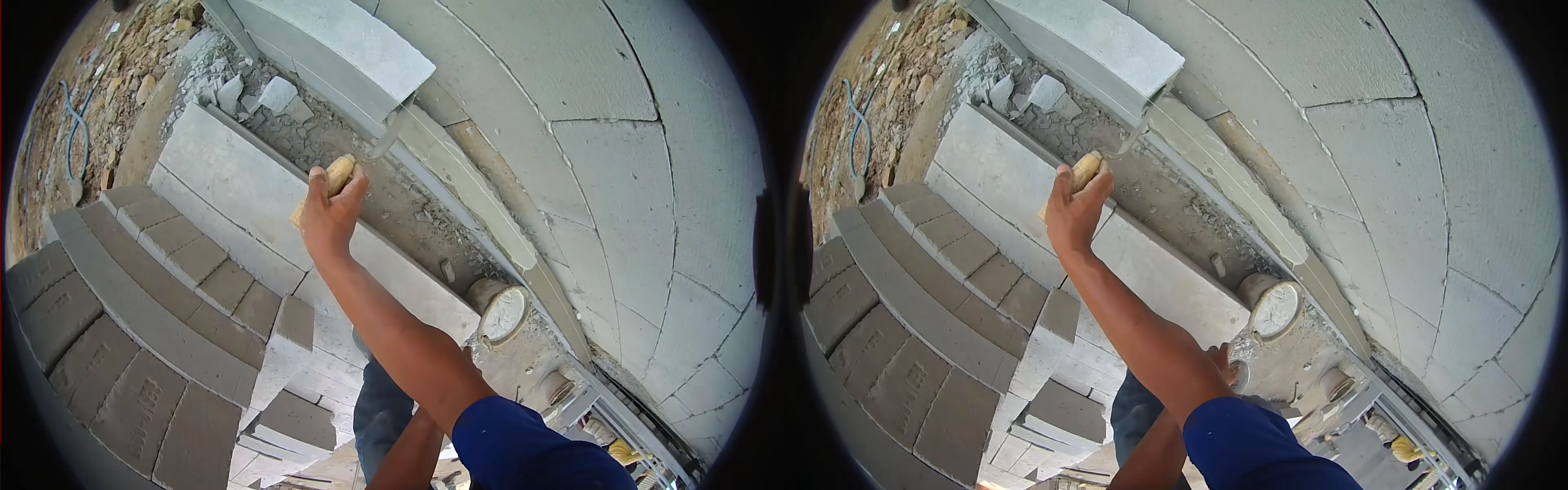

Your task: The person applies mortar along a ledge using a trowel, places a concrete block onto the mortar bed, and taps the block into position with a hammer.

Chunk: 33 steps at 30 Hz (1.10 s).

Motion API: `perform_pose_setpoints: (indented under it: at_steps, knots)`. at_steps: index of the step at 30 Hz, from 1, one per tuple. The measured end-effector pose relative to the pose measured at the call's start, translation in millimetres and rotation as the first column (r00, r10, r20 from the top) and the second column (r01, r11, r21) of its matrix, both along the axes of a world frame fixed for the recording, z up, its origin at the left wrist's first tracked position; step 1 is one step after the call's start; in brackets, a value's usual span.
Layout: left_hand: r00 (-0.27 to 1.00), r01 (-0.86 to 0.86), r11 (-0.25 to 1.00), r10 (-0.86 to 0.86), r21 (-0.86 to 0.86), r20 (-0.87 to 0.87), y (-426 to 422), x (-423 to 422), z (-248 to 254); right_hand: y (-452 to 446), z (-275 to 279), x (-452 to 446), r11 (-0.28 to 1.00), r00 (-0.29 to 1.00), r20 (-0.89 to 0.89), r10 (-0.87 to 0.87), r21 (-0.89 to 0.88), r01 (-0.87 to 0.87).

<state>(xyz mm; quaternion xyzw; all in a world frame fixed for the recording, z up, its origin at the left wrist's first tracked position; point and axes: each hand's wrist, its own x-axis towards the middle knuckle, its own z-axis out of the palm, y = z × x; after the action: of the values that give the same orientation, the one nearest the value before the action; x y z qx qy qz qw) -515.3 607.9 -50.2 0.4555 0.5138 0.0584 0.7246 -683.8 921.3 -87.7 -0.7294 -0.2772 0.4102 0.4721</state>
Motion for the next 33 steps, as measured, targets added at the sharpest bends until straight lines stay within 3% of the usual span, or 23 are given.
perform_pose_setpoints:
  at_steps: [1, 6, 9, 12, 15, 17, 19, 20, 21, 22, 25, 26, 28, 29, 31, 33]
  knots:
    - [1.000, -0.027, 1.000, 0.028, -0.003, 0.010, -1, 3, -2, -9, -4, 6, 1.000, 0.999, -0.051, -0.001, 0.005, 0.001]
    - [0.993, -0.113, 0.994, 0.113, -0.017, 0.041, -5, 8, -10, 20, -73, 35, 0.999, 0.991, 0.132, 0.002, -0.052, 0.005]
    - [0.986, -0.159, 0.987, 0.161, -0.031, 0.039, -5, 5, -11, 49, -90, 34, 0.996, 0.994, 0.095, 0.046, -0.078, -0.039]
    - [0.977, -0.204, 0.978, 0.206, -0.040, 0.050, 2, 8, -15, 68, -93, 9, 0.984, 0.973, 0.187, 0.137, -0.137, -0.112]
    - [0.955, -0.283, 0.956, 0.289, -0.078, 0.066, 10, 8, -25, 35, -60, 5, 0.938, 0.979, 0.004, 0.205, -0.287, -0.195]
    - [0.898, -0.408, 0.896, 0.429, -0.173, 0.102, 7, 8, -23, -6, -50, 10, 0.968, 0.979, 0.092, 0.184, -0.190, -0.164]
    - [0.754, -0.563, 0.737, 0.643, -0.373, 0.133, 3, 7, -20, -42, -35, 27, 0.981, 0.989, -0.014, 0.145, -0.128, -0.146]
    - [0.751, -0.566, 0.732, 0.648, -0.379, 0.131, 0, 5, -19, -54, -23, 38, 0.977, 0.984, -0.115, 0.134, -0.148, -0.151]
    - [0.858, -0.467, 0.847, 0.503, -0.256, 0.100, -1, 1, -16, -64, -10, 48, 0.973, 0.969, -0.215, 0.119, -0.168, -0.157]
    - [0.983, -0.184, 0.980, 0.184, 0.073, 0.001, 0, -2, -16, -70, 1, 60, 0.968, 0.945, -0.313, 0.101, -0.187, -0.165]
    - [0.974, -0.221, 0.937, 0.227, 0.269, 0.008, -33, -3, -29, -83, 13, 95, 0.923, 0.913, -0.382, 0.144, -0.281, -0.263]
    - [0.989, -0.125, 0.954, 0.142, 0.274, -0.044, -35, -5, -21, -74, 40, 109, 0.879, 0.851, -0.523, 0.044, -0.384, -0.282]
    - [0.988, 0.070, 0.960, -0.029, 0.273, -0.154, -31, -15, -1, -77, 47, 123, 0.890, 0.837, -0.546, -0.024, -0.393, -0.231]
    - [0.979, -0.076, 0.991, 0.095, 0.110, -0.182, -24, -20, 19, -78, 47, 128, 0.898, 0.829, -0.557, -0.042, -0.385, -0.213]
    - [0.907, -0.365, 0.912, 0.303, -0.186, -0.294, -12, -37, 62, -63, 51, 137, 0.871, 0.816, -0.565, -0.117, -0.454, -0.190]
    - [0.895, -0.390, 0.902, 0.325, -0.183, -0.305, -14, -60, 89, -45, 43, 143, 0.907, 0.673, -0.683, -0.283, -0.419, -0.044]
